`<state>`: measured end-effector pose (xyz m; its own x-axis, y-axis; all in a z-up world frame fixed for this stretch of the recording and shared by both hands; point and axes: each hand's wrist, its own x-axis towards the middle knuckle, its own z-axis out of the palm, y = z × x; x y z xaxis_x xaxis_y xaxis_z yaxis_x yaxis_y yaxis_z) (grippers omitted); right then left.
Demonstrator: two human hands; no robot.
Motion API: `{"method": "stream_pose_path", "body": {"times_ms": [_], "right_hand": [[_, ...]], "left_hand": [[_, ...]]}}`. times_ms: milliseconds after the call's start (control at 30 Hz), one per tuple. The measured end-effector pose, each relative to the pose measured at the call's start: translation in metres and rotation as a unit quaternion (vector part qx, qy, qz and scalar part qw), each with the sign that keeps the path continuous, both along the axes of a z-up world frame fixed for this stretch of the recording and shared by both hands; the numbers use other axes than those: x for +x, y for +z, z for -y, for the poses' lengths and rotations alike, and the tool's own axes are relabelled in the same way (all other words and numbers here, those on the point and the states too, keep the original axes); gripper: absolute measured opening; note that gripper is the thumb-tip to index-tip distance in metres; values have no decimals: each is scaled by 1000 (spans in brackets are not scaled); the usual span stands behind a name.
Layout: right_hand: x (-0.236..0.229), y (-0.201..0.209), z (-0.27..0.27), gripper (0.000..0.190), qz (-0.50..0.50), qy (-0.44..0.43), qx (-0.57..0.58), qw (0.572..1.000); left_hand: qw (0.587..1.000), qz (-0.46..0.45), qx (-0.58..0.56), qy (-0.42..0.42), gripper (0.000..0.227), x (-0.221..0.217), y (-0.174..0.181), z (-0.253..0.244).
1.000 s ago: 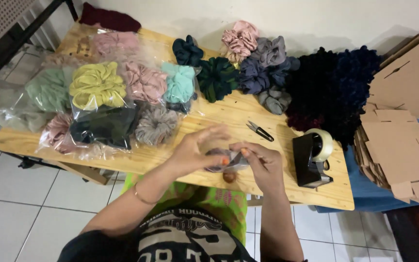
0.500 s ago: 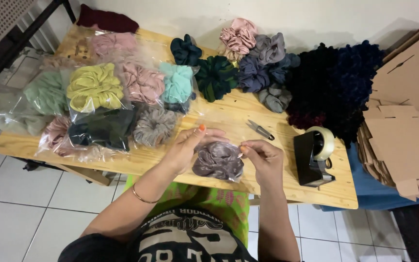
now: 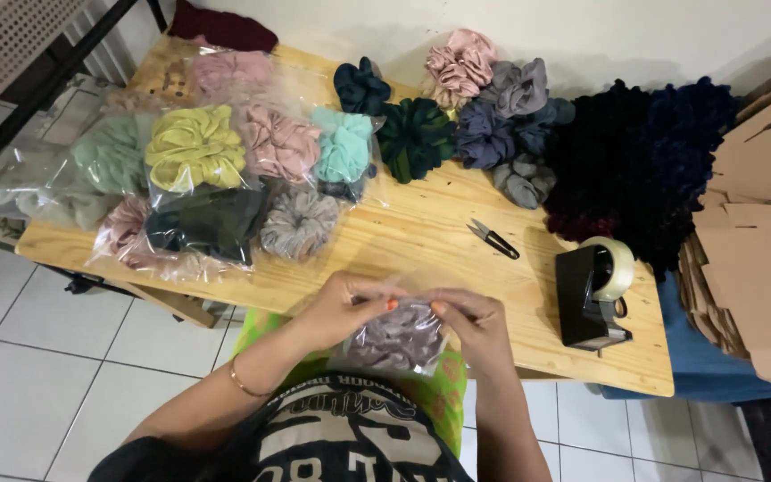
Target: The person puts scrunchies into plastic bags and seals them with tape.
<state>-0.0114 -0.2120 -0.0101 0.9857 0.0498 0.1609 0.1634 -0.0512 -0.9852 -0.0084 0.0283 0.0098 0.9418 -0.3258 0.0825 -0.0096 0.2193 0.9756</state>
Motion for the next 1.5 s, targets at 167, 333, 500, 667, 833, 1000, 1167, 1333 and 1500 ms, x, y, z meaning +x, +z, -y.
{"method": "stream_pose_path", "body": {"times_ms": [167,333,500,667,833,1000,1167,1333,1500], "right_hand": [[-23,-10,-3,23,-14,177,-4,984],[-44,-16,-3,45,-6,241,-104,965],[-51,-5,2,48,22,279,-180,943],[-55,18,-12,92,272,188,-424,843],[-46,29,-25,94,387,134,-516,752],[-26,12,-29,35,425,101,-433,788],[-5,3,-31,21,72,73,-224,969],[16,4,-59,26,-50,136,-111,983],[38,8,-76,35,-68,190,-117,972]], "left_hand": [[982,-57,160,-80,20,-20,-14,-21],[976,-39,191,-97,24,-41,-39,-31],[970,-83,216,-75,38,-36,-45,-32],[996,-65,61,-25,43,-17,-33,-36],[992,-120,44,3,37,-4,-33,-39],[971,-236,-4,-46,29,-1,-19,-54],[985,-92,123,-79,86,-14,45,-88],[964,29,265,-23,71,-15,56,-91],[946,-7,324,0,70,6,61,-103]]}}
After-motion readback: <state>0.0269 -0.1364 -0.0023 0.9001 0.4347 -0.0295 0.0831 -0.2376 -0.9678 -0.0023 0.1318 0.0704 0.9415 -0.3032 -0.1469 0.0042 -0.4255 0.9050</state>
